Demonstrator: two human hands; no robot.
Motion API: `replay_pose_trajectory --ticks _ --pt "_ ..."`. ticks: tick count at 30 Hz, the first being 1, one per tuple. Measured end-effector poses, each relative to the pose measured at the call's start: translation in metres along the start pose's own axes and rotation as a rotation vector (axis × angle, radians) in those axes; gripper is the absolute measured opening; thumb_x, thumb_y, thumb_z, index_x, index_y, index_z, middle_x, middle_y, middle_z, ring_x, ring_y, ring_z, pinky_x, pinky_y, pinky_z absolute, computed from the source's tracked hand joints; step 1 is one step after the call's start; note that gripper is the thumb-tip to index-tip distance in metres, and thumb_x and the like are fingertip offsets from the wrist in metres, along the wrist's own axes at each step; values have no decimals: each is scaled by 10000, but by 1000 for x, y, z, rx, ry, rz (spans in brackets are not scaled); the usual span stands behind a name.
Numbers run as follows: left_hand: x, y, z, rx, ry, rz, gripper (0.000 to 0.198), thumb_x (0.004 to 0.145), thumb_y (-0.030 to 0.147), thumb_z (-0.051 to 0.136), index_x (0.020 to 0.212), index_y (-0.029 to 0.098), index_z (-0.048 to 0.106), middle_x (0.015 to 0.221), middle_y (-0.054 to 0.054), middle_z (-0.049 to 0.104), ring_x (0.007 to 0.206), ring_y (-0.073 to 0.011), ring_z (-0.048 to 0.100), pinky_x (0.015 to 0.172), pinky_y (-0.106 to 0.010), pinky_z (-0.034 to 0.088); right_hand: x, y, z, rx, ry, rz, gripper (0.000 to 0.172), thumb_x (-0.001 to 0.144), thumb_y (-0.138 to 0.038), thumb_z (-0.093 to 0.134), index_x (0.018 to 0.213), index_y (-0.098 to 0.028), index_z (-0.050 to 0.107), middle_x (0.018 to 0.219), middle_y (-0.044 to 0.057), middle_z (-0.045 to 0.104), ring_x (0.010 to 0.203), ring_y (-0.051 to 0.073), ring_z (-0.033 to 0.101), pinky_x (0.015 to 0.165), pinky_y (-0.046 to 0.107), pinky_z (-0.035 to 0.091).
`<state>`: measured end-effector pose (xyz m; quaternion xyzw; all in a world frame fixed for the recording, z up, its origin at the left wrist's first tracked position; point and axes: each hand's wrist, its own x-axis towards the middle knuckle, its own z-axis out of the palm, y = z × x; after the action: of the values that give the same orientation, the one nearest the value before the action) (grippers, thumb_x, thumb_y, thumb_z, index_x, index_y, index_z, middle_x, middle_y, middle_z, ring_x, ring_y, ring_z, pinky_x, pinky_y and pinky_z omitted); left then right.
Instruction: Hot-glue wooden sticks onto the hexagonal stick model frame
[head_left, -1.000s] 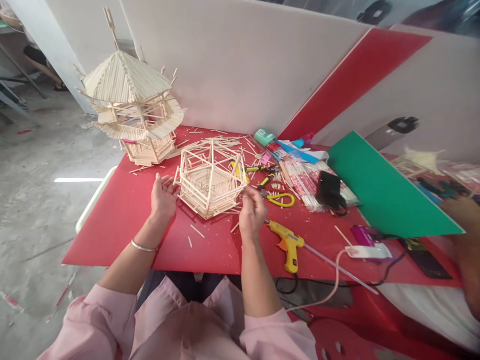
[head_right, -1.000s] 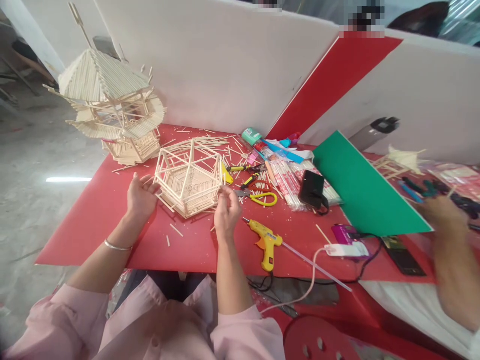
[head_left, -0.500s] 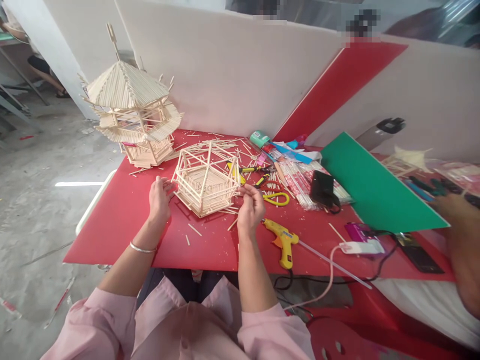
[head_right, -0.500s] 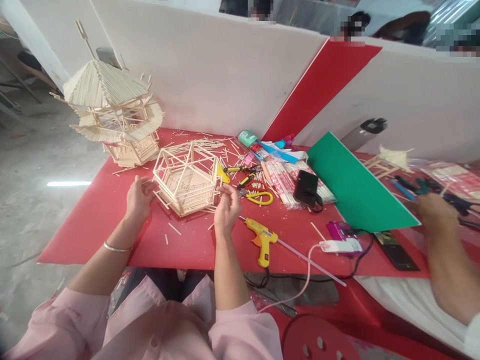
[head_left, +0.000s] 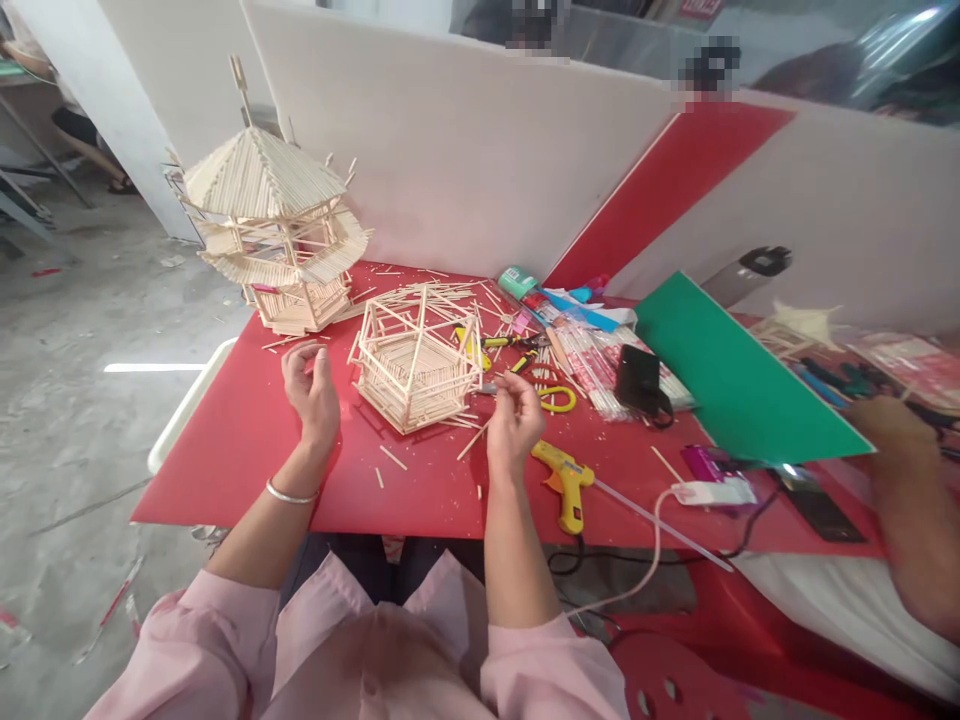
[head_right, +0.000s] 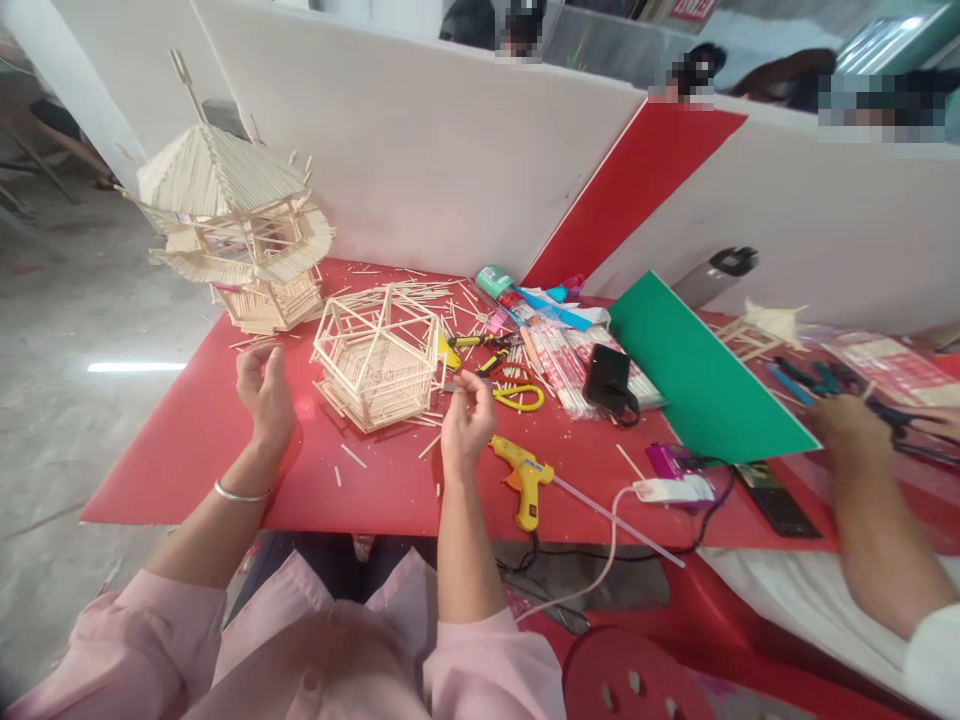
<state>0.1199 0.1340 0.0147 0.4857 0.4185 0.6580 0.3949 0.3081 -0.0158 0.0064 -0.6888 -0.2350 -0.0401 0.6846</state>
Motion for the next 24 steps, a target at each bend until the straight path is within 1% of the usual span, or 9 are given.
replay_pose_trajectory --ticks 2,4,7,9,11,13,17,20,24 --pt "-5 4 -2 117 -3 313 65 855 251 628 814 200 623 1071 -69 594 1065 -207 576 920 -358 480 -3 -4 -7 -56 -30 -36 244 828 -304 557 991 -183 693 989 70 739 940 200 676 878 357 519" --pt "-11 9 -3 208 -45 574 82 849 235 633 773 203 625 1113 -80 603 1099 -236 576 965 -421 469 -6 -10 -15 -111 -54 -79 235 839 -319 561 972 -188 703 986 70 741 939 206 674 871 361 518" --pt "-23 13 -3 280 -160 851 99 799 232 678 714 221 629 1203 -69 613 1158 -279 559 983 -477 463 -10 -21 -31 -178 -101 -149 222 859 -322 549 946 -196 710 978 66 739 940 210 671 874 366 519" --pt "-31 14 -3 304 -236 959 104 760 241 718 692 235 640 1261 -51 612 1192 -299 549 993 -495 457 -13 -27 -42 -223 -126 -197 215 867 -310 543 936 -198 712 970 65 737 938 209 671 873 363 522" --pt "-37 13 -2 324 -291 1005 108 738 257 749 689 247 653 1306 -37 607 1218 -311 544 999 -501 452 -15 -31 -53 -273 -144 -238 211 875 -298 539 936 -199 714 969 65 735 936 208 670 863 357 525" --pt "-41 12 -1 350 -308 997 107 736 274 764 696 255 666 1324 -33 606 1236 -314 540 1013 -503 442 -16 -33 -63 -317 -163 -271 214 886 -288 524 939 -202 714 971 67 735 939 208 670 860 356 527" --pt "-46 9 2 422 -276 862 97 767 330 764 779 257 702 1355 -56 590 1284 -319 507 1052 -506 418 -18 -30 -76 -449 -274 -360 240 906 -276 493 944 -207 720 968 77 742 950 226 666 884 377 519" --pt "-51 9 5 447 -299 796 145 782 380 763 805 249 704 1406 -61 566 1320 -330 476 1078 -520 391 -22 -30 -83 -580 -479 -436 249 921 -259 496 986 -205 730 995 85 752 956 239 666 892 391 509" --pt "-53 9 12 451 -333 758 222 825 376 726 672 230 658 1446 -40 547 1368 -339 430 1099 -538 364 -21 -36 -93 -692 -828 -537 257 944 -213 495 1010 -233 743 1018 53 762 957 219 675 890 371 498"
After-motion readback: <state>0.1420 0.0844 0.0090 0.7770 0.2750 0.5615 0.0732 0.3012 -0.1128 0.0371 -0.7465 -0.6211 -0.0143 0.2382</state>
